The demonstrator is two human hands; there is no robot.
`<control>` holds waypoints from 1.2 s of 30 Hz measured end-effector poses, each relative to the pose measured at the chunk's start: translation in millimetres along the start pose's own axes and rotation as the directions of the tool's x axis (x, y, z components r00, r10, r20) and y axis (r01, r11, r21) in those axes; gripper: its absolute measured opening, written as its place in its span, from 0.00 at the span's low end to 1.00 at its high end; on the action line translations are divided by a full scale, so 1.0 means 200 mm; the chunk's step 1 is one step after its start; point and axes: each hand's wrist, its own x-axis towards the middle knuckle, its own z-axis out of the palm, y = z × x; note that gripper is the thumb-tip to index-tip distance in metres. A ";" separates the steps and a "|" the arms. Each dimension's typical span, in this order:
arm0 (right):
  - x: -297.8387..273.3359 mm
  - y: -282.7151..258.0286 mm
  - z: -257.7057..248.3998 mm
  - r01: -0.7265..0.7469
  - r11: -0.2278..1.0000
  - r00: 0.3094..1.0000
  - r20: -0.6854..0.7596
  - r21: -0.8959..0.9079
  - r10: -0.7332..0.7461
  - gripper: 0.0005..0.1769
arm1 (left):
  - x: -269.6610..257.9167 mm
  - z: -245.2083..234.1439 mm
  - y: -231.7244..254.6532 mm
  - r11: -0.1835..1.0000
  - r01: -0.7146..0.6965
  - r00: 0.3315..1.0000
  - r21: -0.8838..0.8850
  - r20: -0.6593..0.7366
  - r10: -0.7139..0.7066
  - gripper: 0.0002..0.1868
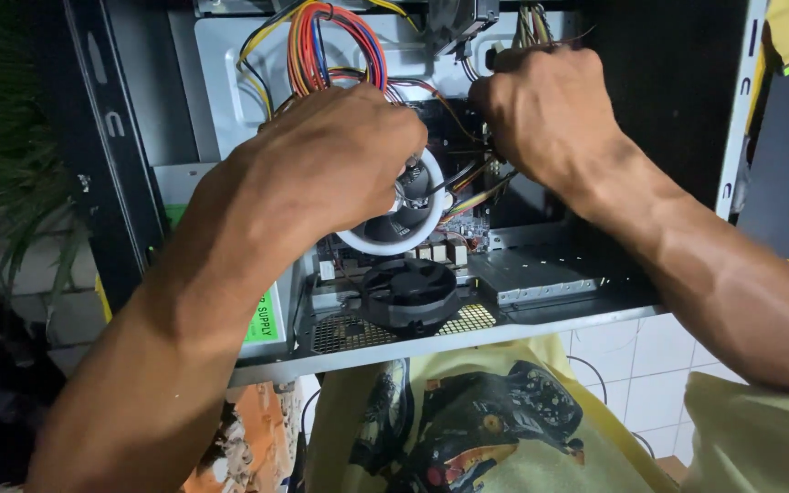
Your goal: The person cleans the fins of a CPU heatsink using a small brush. They then position the heatsink onto the motherboard and connect the fan cable to the appropriate header. Finally, they secure the heatsink in place using a screwdriver.
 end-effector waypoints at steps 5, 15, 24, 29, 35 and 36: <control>0.03 0.02 -0.04 -0.078 0.989 0.997 0.025 0.127 0.075 0.14 | -0.01 0.00 0.00 0.999 0.026 0.999 -0.025 0.022 -0.026 0.06; 0.02 0.10 -0.22 0.102 0.486 0.992 -0.124 0.868 0.013 0.05 | -0.02 -0.01 0.00 0.996 0.031 0.999 -0.081 0.018 -0.030 0.06; 0.01 0.12 -0.20 0.111 0.478 0.991 -0.133 0.871 0.013 0.04 | 0.01 0.00 -0.01 0.994 0.031 0.999 -0.101 0.041 -0.027 0.20; 0.01 0.13 -0.18 0.077 0.493 0.993 -0.113 0.866 0.044 0.05 | 0.01 -0.01 0.01 0.990 0.085 0.994 -0.112 0.071 -0.077 0.25; -0.02 0.13 -0.13 0.080 0.746 0.984 -0.172 0.661 0.047 0.04 | 0.02 0.03 -0.01 0.996 0.041 0.999 -0.077 0.025 -0.040 0.21; -0.03 0.12 -0.12 0.039 0.845 0.984 -0.167 0.534 0.061 0.07 | 0.02 0.02 -0.01 0.996 0.035 0.999 -0.081 0.037 -0.032 0.21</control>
